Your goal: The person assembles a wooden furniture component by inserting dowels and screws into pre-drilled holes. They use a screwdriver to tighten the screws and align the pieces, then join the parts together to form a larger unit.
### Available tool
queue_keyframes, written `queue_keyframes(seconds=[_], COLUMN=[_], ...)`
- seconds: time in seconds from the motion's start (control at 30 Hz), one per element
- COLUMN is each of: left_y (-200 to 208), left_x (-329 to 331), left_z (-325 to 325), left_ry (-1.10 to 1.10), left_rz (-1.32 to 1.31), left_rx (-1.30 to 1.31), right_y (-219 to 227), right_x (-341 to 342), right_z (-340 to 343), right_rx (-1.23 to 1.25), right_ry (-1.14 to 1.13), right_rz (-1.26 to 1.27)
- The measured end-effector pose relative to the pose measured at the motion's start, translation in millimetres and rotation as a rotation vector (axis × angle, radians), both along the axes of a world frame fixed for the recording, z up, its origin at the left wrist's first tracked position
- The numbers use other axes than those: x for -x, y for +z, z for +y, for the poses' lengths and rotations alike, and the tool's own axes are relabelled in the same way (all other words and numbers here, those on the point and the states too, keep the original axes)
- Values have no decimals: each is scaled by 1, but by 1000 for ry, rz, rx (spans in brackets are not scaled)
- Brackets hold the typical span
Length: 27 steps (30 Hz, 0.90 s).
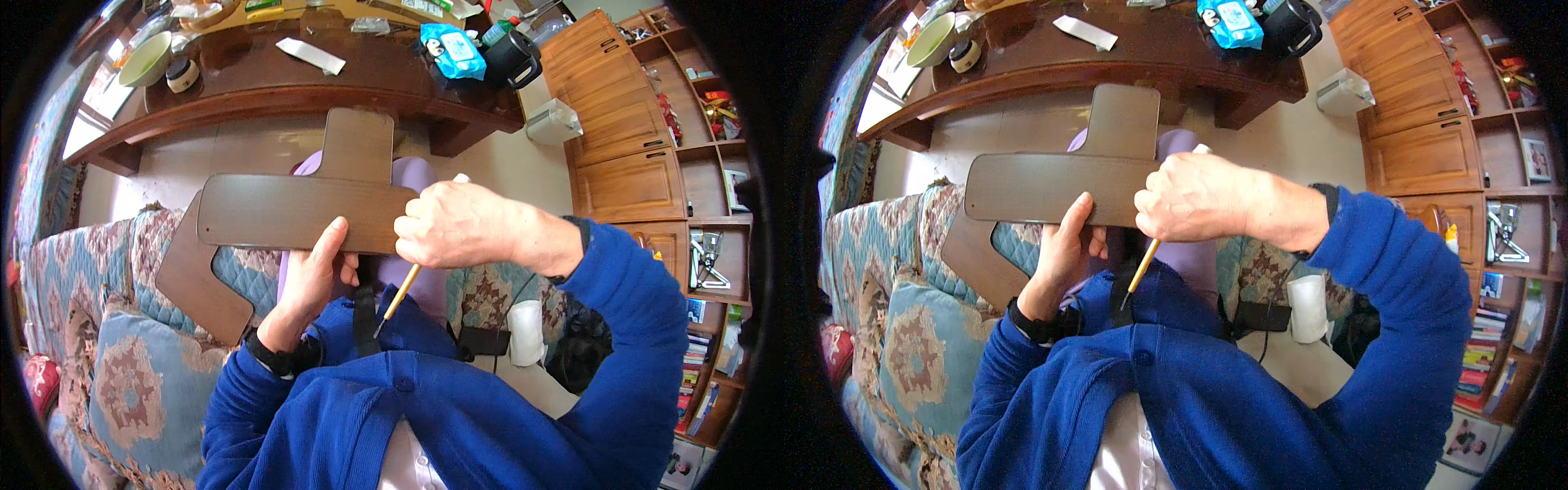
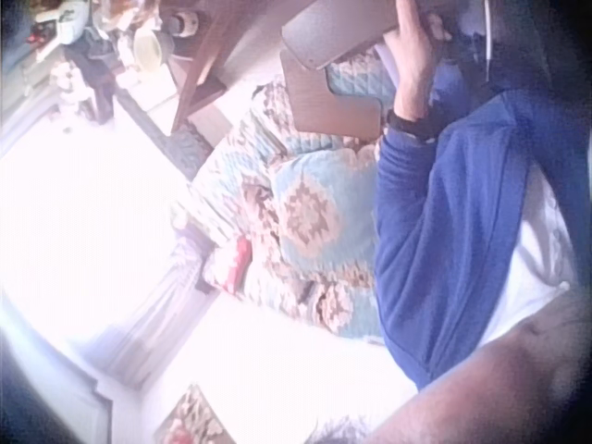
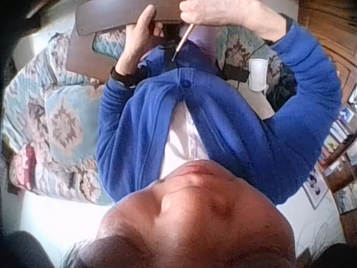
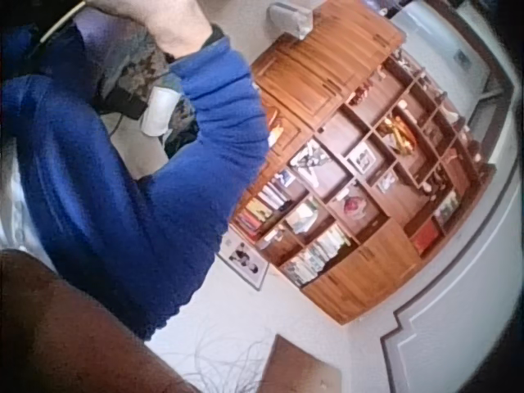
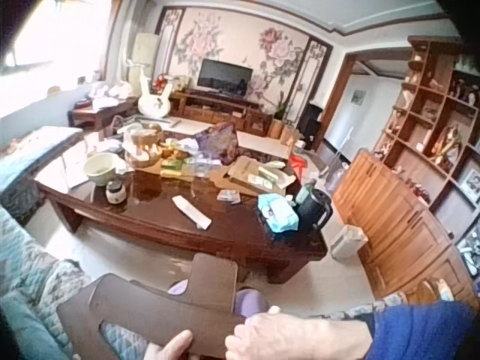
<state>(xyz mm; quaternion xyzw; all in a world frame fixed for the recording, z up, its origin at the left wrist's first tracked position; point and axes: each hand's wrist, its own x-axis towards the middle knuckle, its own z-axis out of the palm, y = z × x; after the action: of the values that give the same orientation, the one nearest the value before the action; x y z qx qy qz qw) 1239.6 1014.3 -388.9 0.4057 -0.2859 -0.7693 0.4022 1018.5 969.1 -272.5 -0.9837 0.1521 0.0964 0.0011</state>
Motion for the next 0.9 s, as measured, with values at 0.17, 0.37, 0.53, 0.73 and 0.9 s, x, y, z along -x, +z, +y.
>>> queue_keyframes(seconds=[0.17, 0.37, 0.53, 0.73, 0.9], left_y=[1, -1, -5, -4, 1], left_x=[-1, -2, 3, 3, 0], left_z=[0, -1, 4, 5, 1], left_ry=[38, 20, 81, 72, 94], left_rz=[-16, -58, -2, 14, 16], left_rx=[-24, -28, -28, 13, -32], right_y=[-2, -5, -8, -16, -2], right_x=[-6, -5, -4, -3, 18], right_z=[-5, 1, 11, 27, 15], right_rx=[-88, -255, -332, -396, -517], right_ry=[-84, -344, -580, -765, -686], right_rz=[31, -48, -52, -231, -343])
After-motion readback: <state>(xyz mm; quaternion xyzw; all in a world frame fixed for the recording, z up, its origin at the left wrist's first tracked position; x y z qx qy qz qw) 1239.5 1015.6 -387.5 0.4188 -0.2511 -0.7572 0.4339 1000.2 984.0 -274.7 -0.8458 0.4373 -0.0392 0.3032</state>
